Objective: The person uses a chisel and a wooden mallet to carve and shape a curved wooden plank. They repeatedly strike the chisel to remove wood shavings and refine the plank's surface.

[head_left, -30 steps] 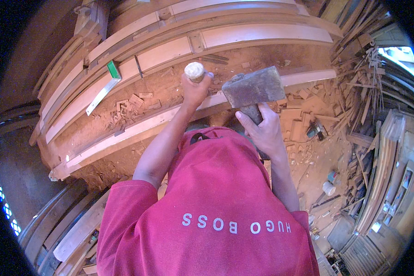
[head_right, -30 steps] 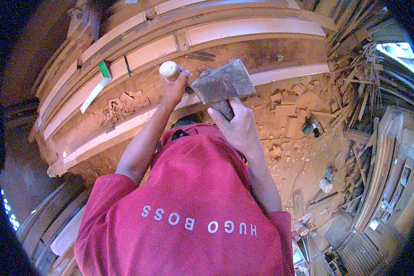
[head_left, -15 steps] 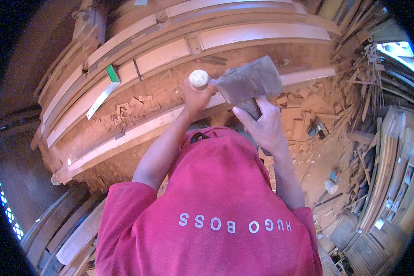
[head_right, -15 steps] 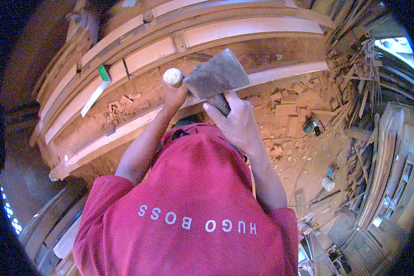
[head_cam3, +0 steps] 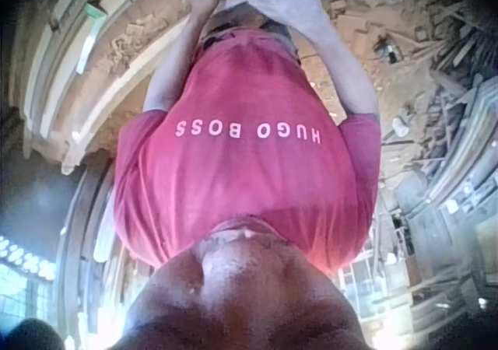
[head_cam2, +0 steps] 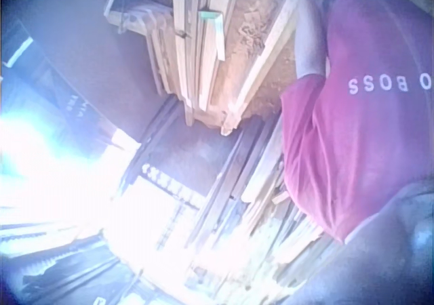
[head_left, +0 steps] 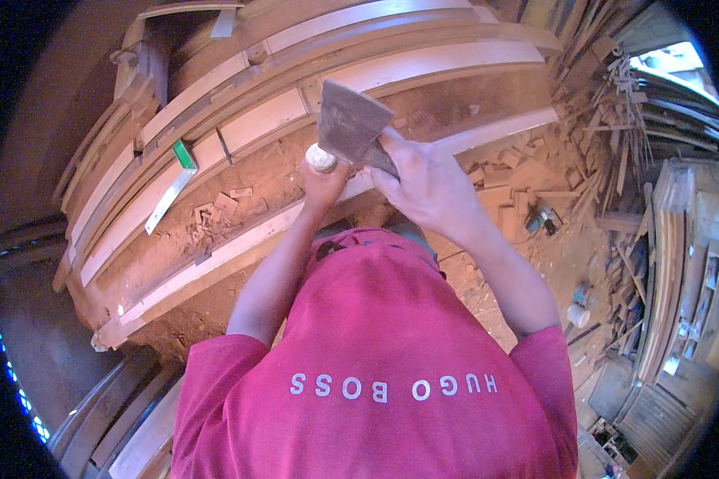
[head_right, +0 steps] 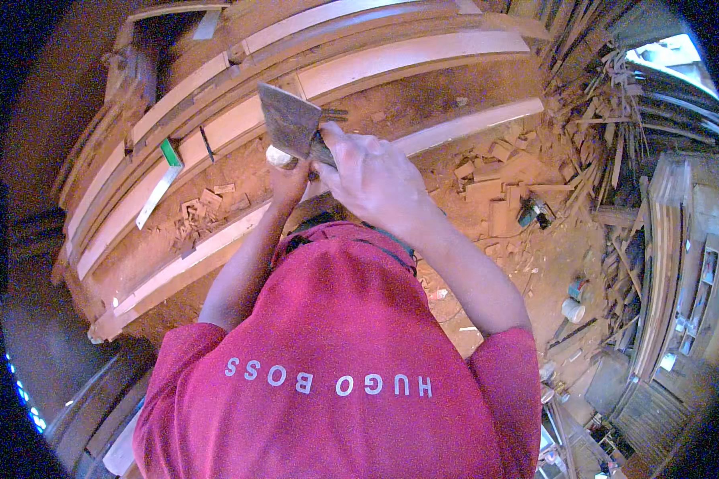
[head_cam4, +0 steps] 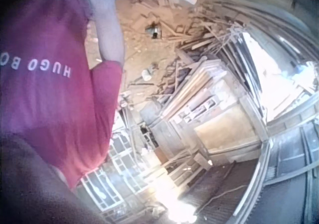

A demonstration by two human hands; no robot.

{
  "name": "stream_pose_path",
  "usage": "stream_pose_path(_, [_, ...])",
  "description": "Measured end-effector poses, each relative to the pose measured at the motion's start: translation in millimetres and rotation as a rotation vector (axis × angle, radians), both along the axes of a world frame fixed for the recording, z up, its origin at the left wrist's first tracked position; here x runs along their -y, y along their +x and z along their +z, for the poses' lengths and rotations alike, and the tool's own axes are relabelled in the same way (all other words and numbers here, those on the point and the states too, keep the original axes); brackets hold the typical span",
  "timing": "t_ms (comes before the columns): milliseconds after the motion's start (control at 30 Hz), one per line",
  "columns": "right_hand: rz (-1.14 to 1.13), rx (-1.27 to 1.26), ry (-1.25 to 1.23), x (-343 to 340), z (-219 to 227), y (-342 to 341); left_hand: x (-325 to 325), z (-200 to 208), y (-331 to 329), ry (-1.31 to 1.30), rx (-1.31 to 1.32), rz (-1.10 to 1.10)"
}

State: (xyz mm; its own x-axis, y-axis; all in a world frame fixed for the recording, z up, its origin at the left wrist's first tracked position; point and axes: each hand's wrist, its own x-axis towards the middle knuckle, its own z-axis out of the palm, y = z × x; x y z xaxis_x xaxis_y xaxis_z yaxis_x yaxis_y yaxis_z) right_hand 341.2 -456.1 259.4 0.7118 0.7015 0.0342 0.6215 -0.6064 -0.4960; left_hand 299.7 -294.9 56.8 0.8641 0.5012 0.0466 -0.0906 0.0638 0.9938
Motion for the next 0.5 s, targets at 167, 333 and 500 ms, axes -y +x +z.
stream_pose_path(167, [0.036, 0.113, 0.253, -15, 8, -13, -4, 0, -1, 0.055, 0.074, -0.023])
stream_pose_path(333, [-0.004, -0.09, -0.126, -4, -16, -7, 0, -5, -6, 0.095, 0.083, -0.059])
stream_pose_path(500, [-0.032, 0.02, 0.131, -11, -6, -13, 3, -8, -6, -0.134, 0.046, -0.071])
